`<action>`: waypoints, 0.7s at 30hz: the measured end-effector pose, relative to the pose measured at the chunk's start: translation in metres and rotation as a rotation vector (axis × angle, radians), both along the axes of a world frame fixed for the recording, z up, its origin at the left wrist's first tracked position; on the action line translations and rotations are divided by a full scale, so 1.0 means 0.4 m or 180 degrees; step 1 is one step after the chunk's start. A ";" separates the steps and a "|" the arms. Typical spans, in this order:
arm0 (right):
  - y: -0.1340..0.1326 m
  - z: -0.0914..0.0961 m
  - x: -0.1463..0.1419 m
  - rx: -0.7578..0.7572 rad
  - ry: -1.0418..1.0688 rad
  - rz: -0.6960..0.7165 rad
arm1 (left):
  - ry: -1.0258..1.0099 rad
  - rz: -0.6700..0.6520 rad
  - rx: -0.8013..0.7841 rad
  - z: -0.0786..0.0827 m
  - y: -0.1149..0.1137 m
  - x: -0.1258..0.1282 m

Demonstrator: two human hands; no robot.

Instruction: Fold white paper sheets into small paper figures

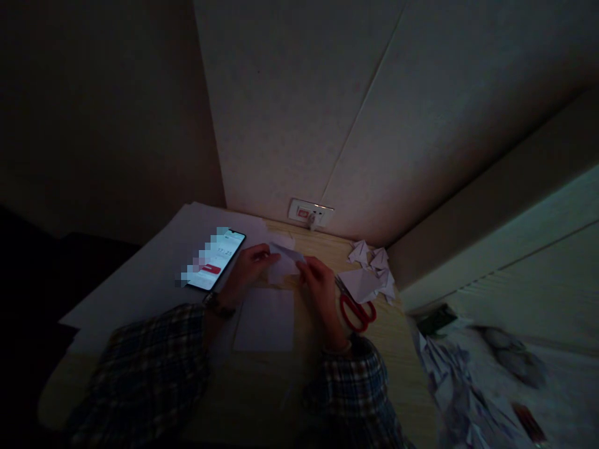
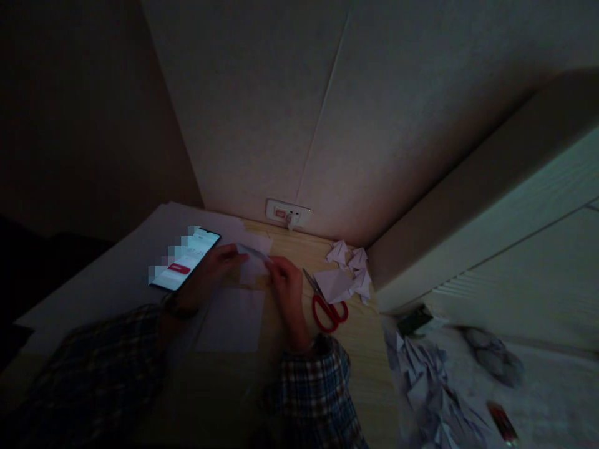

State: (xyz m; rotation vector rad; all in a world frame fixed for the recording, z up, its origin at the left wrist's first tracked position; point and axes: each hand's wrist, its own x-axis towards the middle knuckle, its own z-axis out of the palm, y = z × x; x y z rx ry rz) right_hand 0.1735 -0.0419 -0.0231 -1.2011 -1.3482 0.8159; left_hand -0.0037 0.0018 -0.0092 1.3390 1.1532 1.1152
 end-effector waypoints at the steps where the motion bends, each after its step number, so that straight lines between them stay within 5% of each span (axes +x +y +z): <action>1: 0.000 -0.004 0.001 0.0208 -0.0157 -0.0031 | -0.0031 0.0071 0.0034 0.000 0.000 -0.001; 5: 0.003 -0.021 0.008 0.0718 -0.0594 -0.0184 | -0.0505 0.0139 -0.0151 0.001 -0.007 0.004; 12: -0.001 -0.031 0.011 0.0858 -0.0790 -0.0175 | -0.1970 -0.0319 -0.0905 0.001 -0.007 0.011; 21: -0.015 -0.015 0.001 0.0959 -0.0816 0.0145 | -0.1187 -0.0057 -0.0862 -0.010 -0.011 0.010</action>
